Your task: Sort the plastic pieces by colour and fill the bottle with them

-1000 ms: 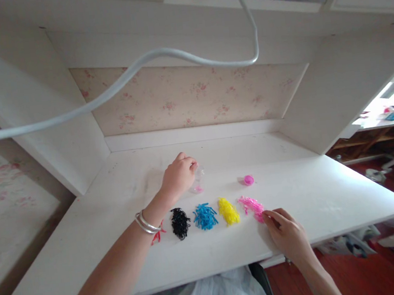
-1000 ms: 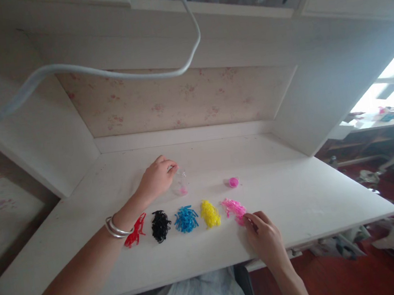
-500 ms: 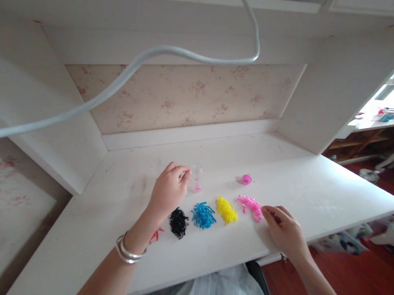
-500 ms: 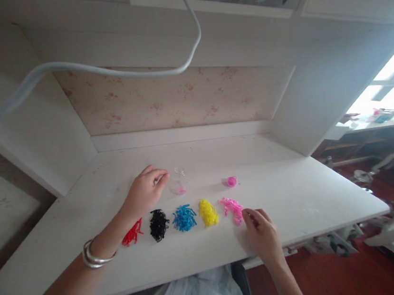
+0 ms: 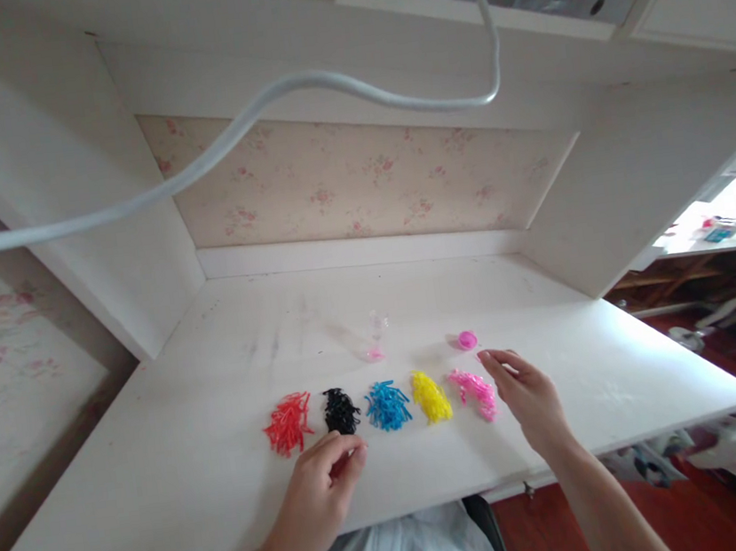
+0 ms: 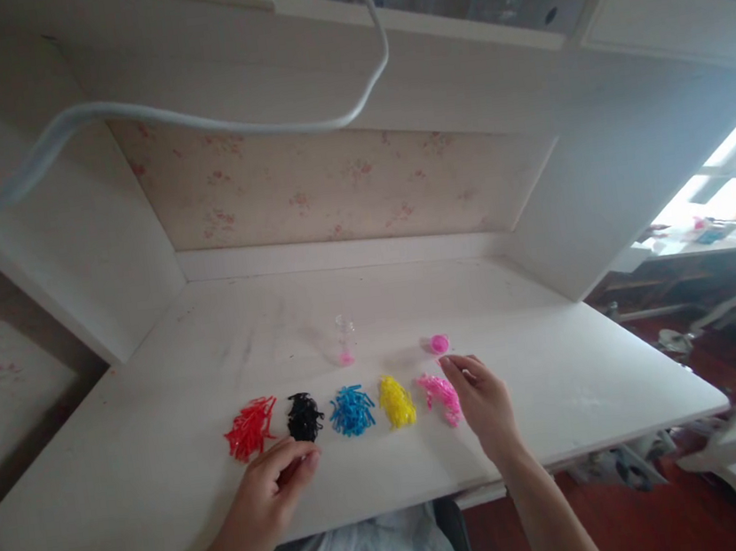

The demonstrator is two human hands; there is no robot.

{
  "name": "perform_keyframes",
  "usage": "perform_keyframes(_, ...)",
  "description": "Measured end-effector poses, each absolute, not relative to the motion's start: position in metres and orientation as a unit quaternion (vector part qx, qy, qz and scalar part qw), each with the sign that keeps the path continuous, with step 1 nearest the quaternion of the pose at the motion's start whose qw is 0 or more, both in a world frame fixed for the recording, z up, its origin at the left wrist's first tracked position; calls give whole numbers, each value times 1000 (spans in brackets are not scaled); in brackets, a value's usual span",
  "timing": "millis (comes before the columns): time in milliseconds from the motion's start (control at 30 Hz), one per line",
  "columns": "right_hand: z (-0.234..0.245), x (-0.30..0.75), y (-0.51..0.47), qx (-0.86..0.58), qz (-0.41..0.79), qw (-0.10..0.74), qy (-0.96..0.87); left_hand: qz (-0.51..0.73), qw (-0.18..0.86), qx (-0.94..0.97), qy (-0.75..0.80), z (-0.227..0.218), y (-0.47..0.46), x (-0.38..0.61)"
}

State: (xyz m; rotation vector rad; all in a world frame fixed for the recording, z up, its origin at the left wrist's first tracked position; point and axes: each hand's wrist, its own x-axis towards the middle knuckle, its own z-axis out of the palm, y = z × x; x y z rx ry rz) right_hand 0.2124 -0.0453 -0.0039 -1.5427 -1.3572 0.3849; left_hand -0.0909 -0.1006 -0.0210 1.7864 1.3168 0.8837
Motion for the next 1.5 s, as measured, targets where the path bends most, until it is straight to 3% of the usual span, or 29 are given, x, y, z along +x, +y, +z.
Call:
perform_keyframes(267,47,137,20,-554,171,472,-664,331,407,677,516,-17,-93,-94)
perform_keyframes(633,42,106,54,-547,159,427,-703,330,426,674,506,-21,-92,-98)
perform_keyframes(967,36,146,21,-590,169,455,-646,323,398,695,505,-20,-93,-97)
perform_keyframes(1133,2,198,-22,-627,183,444,-613,313,342,729,503,-20,-94,-83)
perform_keyframes(1500,-52,247,-100,-665,127,321,-662,195,118,867,443,2,-75,13)
